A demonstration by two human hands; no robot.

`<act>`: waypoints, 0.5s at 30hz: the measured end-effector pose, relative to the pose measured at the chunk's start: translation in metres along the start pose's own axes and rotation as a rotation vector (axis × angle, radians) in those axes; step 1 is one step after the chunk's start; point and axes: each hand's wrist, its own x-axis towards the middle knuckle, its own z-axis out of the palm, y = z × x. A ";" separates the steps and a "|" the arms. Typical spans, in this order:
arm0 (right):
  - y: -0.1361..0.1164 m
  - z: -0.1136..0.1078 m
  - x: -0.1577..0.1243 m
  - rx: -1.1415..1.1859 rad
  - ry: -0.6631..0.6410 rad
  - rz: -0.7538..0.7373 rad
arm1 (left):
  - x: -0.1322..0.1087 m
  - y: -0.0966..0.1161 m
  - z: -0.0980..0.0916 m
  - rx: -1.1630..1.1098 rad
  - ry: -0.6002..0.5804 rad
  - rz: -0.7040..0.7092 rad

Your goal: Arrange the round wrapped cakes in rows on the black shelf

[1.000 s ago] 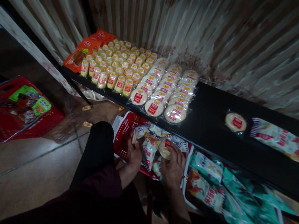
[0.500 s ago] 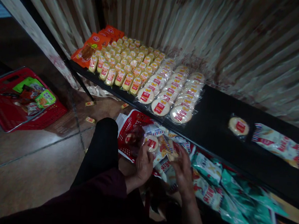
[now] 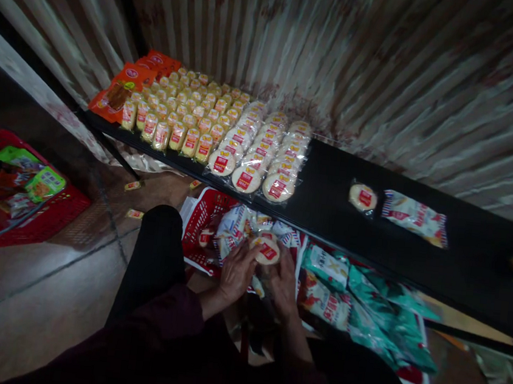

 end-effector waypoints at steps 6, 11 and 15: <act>-0.031 -0.021 0.004 -0.129 0.285 -0.007 | 0.018 -0.007 0.005 -0.010 -0.110 0.110; -0.036 -0.006 0.018 -0.313 -0.051 -0.211 | 0.025 -0.023 -0.020 -0.158 -0.034 -0.131; -0.023 0.009 0.018 -0.376 -0.003 -0.164 | 0.031 -0.052 -0.050 -0.095 0.218 -0.680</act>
